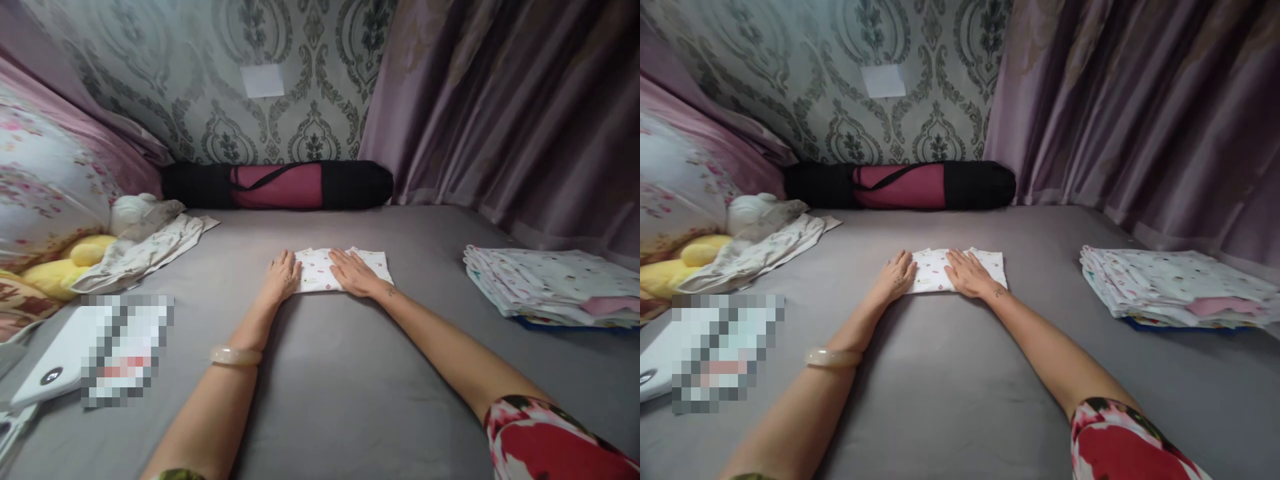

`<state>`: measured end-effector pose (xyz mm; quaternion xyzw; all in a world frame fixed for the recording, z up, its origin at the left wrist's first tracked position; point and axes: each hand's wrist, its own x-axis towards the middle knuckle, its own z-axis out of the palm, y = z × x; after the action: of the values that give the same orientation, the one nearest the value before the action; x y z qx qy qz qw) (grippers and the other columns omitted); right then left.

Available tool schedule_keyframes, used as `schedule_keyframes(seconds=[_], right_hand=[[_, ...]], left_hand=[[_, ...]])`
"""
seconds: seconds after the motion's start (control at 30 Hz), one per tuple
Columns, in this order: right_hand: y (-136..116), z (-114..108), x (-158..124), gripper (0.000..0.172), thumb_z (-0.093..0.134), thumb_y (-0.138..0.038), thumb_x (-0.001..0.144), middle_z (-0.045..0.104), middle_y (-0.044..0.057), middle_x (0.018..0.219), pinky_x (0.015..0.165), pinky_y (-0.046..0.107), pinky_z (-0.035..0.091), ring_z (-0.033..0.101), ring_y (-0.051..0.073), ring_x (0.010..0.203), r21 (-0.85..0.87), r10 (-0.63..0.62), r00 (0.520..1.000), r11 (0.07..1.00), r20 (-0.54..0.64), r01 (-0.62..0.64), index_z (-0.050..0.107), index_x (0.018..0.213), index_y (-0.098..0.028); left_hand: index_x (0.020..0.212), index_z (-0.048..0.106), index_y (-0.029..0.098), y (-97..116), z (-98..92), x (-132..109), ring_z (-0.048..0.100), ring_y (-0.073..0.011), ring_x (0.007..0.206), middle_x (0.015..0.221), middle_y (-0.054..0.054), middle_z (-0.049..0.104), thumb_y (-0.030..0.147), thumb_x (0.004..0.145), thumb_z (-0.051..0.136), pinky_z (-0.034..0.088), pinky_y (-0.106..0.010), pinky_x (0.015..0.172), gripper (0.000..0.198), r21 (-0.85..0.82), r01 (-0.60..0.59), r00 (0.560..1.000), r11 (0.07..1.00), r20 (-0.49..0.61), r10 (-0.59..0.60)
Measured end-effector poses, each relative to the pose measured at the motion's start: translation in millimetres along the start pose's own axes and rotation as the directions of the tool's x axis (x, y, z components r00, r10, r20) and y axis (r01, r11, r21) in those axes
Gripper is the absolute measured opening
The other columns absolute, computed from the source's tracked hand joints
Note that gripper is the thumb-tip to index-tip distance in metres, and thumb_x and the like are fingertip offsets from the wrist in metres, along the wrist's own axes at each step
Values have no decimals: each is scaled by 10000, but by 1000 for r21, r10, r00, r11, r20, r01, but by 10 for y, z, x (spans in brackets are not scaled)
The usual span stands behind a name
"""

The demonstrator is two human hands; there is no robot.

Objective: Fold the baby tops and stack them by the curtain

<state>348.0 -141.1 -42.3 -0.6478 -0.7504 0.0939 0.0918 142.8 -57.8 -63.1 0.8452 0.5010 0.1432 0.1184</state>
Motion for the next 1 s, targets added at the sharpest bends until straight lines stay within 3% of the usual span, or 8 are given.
schedule_keyframes(seconds=[0.17,0.3,0.57,0.73,1.0], right_hand=[[56,14,27,682,140,-455,965,215,115,1588,1199,421,60,159,216,1470,3,15,999,1000,34,-15,268,1516,-75],[-80,-89,87,664,157,-430,962,232,129,1580,1194,450,71,183,230,1465,-2,65,995,998,77,-65,289,1508,-76],[-413,157,247,661,189,-431,972,224,118,1585,1197,396,74,165,226,1468,-38,-17,999,999,-28,16,290,1504,-51],[-390,188,248,648,206,-423,972,222,115,1586,1195,393,86,171,222,1466,-51,-13,1000,999,-5,13,291,1505,-65],[-536,31,321,617,236,-365,969,253,155,1571,1185,473,98,207,262,1455,-51,34,997,998,63,-31,307,1493,-47]], left_hand=[[1393,436,150,-70,-8,36,331,-281,1413,1495,-162,411,293,972,328,235,-537,1146,458,-55,18,1000,998,-19,-19],[1379,450,129,-132,-3,92,408,-259,1370,1436,-157,491,225,950,341,267,-500,1148,453,-151,74,991,986,-96,-89],[1313,530,118,-230,-79,134,532,-232,1262,1333,-139,592,127,887,333,397,-387,1088,470,-348,195,908,917,-289,-303],[1329,512,113,-218,-154,94,548,-253,1243,1331,-147,591,160,894,344,424,-395,1061,468,-404,304,873,863,-244,-422],[1292,532,131,-205,-190,74,562,-237,1228,1315,-135,605,162,886,354,437,-373,1046,444,-459,326,862,827,-214,-459]])
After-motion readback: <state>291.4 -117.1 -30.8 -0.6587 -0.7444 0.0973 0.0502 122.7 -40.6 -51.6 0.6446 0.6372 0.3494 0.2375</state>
